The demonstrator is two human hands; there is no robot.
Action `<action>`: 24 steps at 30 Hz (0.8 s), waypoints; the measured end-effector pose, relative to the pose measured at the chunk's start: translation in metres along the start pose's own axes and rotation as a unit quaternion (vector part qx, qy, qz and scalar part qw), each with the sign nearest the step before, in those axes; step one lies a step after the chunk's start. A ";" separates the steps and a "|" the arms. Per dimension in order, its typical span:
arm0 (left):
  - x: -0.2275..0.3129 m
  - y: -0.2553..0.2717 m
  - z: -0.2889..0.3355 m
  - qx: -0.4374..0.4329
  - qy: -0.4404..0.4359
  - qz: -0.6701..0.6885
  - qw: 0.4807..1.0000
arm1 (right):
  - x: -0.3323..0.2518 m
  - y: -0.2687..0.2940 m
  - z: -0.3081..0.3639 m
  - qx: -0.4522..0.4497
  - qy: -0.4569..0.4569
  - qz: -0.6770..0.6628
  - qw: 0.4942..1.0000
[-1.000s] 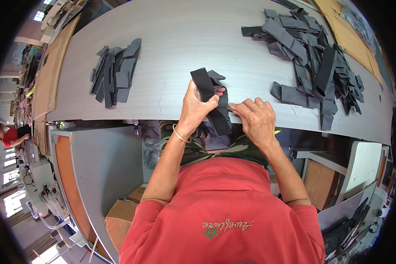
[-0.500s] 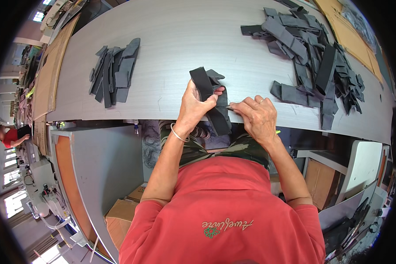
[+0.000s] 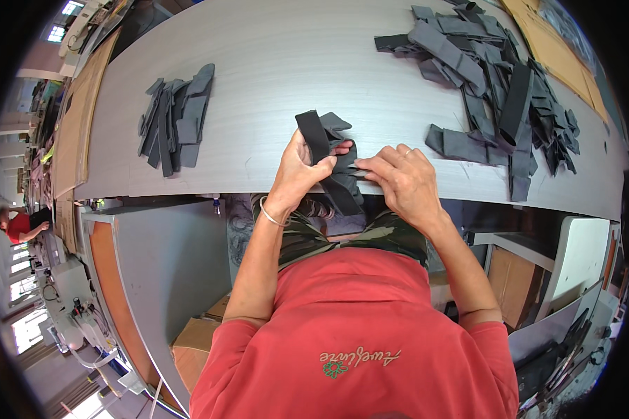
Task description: Trimming excess material from black foam strips using a small pair of snips.
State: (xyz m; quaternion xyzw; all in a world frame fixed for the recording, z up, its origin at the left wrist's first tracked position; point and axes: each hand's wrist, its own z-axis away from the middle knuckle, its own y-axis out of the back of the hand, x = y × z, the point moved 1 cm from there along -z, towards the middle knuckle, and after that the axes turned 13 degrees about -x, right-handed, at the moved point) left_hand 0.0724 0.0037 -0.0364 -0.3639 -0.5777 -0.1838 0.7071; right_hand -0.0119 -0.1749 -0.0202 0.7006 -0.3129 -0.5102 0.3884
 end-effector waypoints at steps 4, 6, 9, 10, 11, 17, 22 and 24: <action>0.001 -0.003 -0.001 0.000 0.002 0.003 1.000 | 0.004 -0.008 -0.003 -0.021 0.034 0.085 0.996; 0.002 -0.003 0.000 0.000 0.006 -0.024 1.000 | 0.003 -0.009 -0.006 -0.027 0.040 0.076 0.996; 0.003 -0.003 -0.001 -0.007 0.015 -0.025 1.000 | 0.001 -0.010 -0.009 -0.034 0.049 0.065 0.996; 0.002 -0.003 -0.001 -0.007 0.016 -0.025 1.000 | 0.000 -0.011 -0.009 -0.036 0.051 0.063 0.996; 0.001 -0.003 -0.002 -0.005 0.010 -0.013 1.000 | 0.001 -0.012 -0.010 -0.036 0.051 0.063 0.996; 0.000 -0.002 -0.001 -0.005 0.008 -0.001 1.000 | 0.001 -0.018 -0.013 -0.043 0.061 0.066 0.995; 0.000 -0.002 -0.001 -0.006 0.007 0.007 1.000 | 0.001 -0.017 -0.014 -0.042 0.058 0.050 0.996; 0.001 -0.002 -0.002 -0.015 0.002 0.000 1.000 | 0.003 -0.018 -0.014 -0.037 0.049 0.038 0.997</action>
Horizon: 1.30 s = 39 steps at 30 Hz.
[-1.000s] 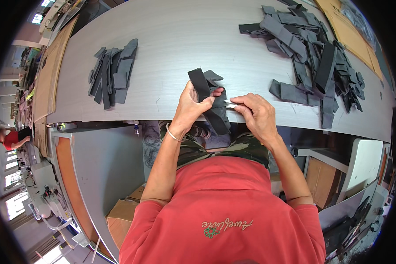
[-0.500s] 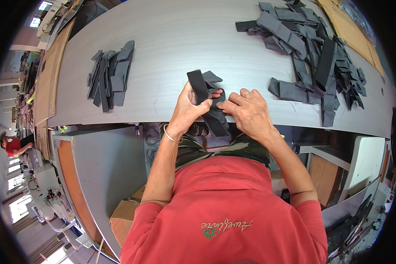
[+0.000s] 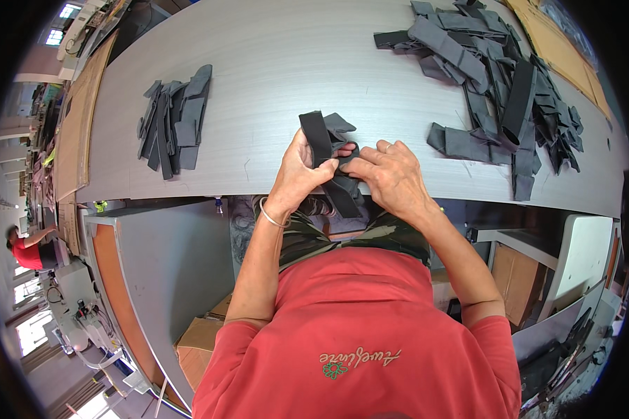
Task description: Trimming excess material from black foam strips using a small pair of snips.
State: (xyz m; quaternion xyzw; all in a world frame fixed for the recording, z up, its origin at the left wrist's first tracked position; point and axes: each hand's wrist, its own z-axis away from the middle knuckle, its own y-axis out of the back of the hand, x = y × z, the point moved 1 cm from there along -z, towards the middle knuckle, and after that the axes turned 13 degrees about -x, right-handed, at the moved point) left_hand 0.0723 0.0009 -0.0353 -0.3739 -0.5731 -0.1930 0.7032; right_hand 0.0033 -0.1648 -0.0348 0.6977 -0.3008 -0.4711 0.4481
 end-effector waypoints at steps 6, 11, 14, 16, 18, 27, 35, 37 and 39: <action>0.000 0.002 0.001 -0.004 0.001 0.001 1.000 | 0.001 -0.004 0.001 0.062 -0.054 -0.076 0.994; 0.001 0.003 0.000 -0.008 -0.007 0.006 1.000 | -0.001 0.011 0.005 0.058 -0.081 -0.119 0.988; 0.000 0.004 0.001 -0.010 -0.003 0.006 1.000 | -0.007 0.016 0.009 0.032 -0.049 -0.092 0.994; 0.000 0.002 0.001 -0.012 -0.010 0.007 1.000 | -0.012 0.016 0.011 0.006 -0.043 -0.072 0.996; 0.003 0.001 0.002 -0.001 0.019 0.002 1.000 | -0.016 0.012 0.010 0.009 -0.046 -0.035 0.998; 0.002 0.002 0.002 -0.006 0.016 0.005 1.000 | -0.026 -0.003 0.003 0.027 -0.059 0.046 0.997; 0.000 0.002 0.001 -0.001 0.010 0.010 1.000 | -0.024 -0.007 0.001 0.026 -0.068 0.026 0.997; 0.000 0.003 0.001 -0.002 0.009 0.007 1.000 | -0.021 -0.006 0.002 0.045 -0.095 -0.052 0.993; -0.002 0.005 0.001 -0.007 -0.011 -0.003 1.000 | -0.020 -0.001 0.003 0.066 -0.118 -0.113 0.984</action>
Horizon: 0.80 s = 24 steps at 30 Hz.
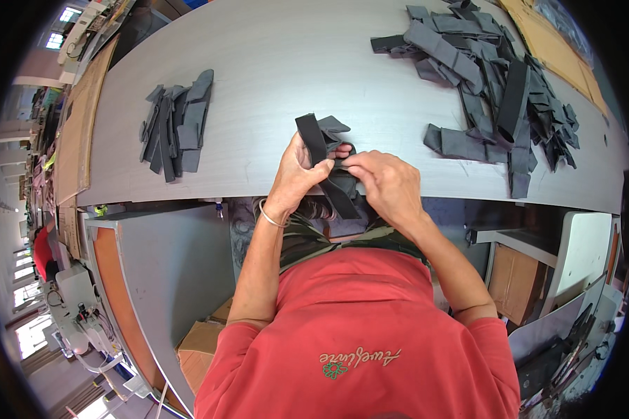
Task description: Trimming excess material from black foam strips using a small pair of snips.
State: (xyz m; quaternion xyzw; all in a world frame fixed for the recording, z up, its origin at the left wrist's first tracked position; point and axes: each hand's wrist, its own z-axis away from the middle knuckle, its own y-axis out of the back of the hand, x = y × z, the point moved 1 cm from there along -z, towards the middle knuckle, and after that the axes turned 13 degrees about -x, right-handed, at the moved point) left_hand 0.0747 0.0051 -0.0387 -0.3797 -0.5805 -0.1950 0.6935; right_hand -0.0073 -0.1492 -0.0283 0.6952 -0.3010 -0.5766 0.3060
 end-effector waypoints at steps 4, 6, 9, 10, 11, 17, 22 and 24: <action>0.002 0.000 0.001 -0.004 0.001 0.005 1.000 | 0.006 0.013 0.005 -0.035 -0.041 -0.075 0.996; 0.003 -0.001 0.002 -0.002 0.006 0.019 1.000 | 0.006 0.015 0.007 -0.056 -0.040 -0.073 0.995; 0.002 -0.002 0.003 0.012 0.006 0.004 1.000 | 0.005 0.014 0.008 -0.112 -0.061 -0.080 0.989; 0.001 -0.002 0.002 0.011 0.003 0.003 1.000 | 0.008 0.009 0.008 -0.110 -0.061 -0.108 0.986; -0.001 -0.001 0.002 0.009 -0.003 0.001 1.000 | 0.009 0.006 0.007 -0.108 -0.061 -0.136 0.983; 0.002 -0.008 0.004 0.019 -0.020 -0.017 0.999 | -0.001 0.005 -0.005 -0.157 -0.100 -0.025 0.982; 0.006 -0.010 0.010 0.029 -0.028 -0.015 0.999 | -0.001 -0.004 0.002 -0.115 -0.107 -0.023 0.987; 0.006 -0.010 0.012 0.021 -0.038 0.001 0.999 | 0.005 0.001 0.010 -0.131 -0.083 -0.144 0.977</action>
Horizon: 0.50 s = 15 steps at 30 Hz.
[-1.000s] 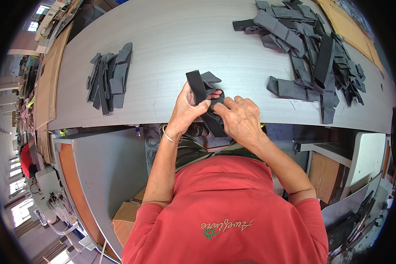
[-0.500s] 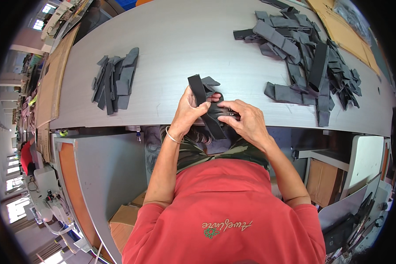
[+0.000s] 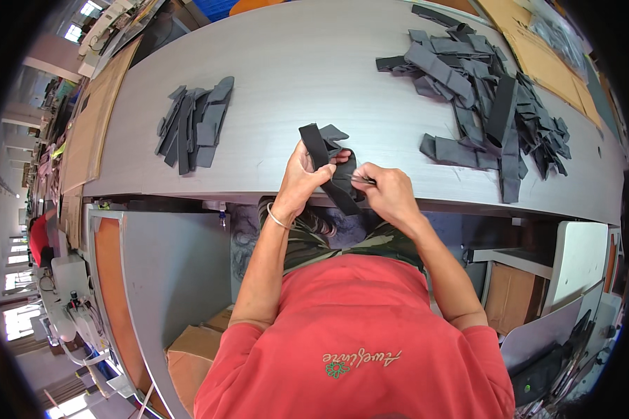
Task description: Trimming excess material from black foam strips using a small pair of snips.
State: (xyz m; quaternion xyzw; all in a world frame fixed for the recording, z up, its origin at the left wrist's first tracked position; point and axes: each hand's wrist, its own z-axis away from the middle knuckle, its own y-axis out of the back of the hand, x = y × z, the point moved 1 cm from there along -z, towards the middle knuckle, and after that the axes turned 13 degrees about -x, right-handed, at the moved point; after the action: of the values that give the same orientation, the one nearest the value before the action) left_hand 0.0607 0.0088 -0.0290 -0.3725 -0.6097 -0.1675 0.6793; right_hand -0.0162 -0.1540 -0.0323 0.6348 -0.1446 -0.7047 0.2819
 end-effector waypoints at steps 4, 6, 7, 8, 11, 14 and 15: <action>-0.002 0.006 0.011 0.005 -0.016 0.010 1.000 | -0.005 0.033 0.022 -0.303 0.066 -0.187 0.932; -0.004 0.007 0.010 0.002 -0.022 0.017 1.000 | -0.006 0.032 0.022 -0.306 0.036 -0.166 0.937; -0.004 0.006 0.009 -0.001 -0.023 0.018 1.000 | -0.007 0.027 0.019 -0.183 0.035 -0.102 0.977; -0.003 0.005 0.009 0.000 -0.017 0.010 1.000 | -0.009 0.022 0.016 -0.056 0.035 -0.035 0.997; -0.003 0.002 0.008 0.003 -0.009 0.008 1.000 | -0.014 0.002 0.003 0.061 0.059 0.102 0.991; -0.005 0.005 0.011 0.005 -0.007 0.007 1.000 | -0.019 -0.012 -0.007 0.047 0.018 0.150 0.987; -0.005 0.006 0.011 0.004 -0.008 0.000 1.000 | -0.018 -0.015 -0.010 0.032 -0.001 0.176 0.984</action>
State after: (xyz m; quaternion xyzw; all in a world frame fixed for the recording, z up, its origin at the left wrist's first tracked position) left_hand 0.0557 0.0195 -0.0360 -0.3709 -0.6154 -0.1619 0.6763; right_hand -0.0090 -0.1302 -0.0275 0.6071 -0.2768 -0.6400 0.3810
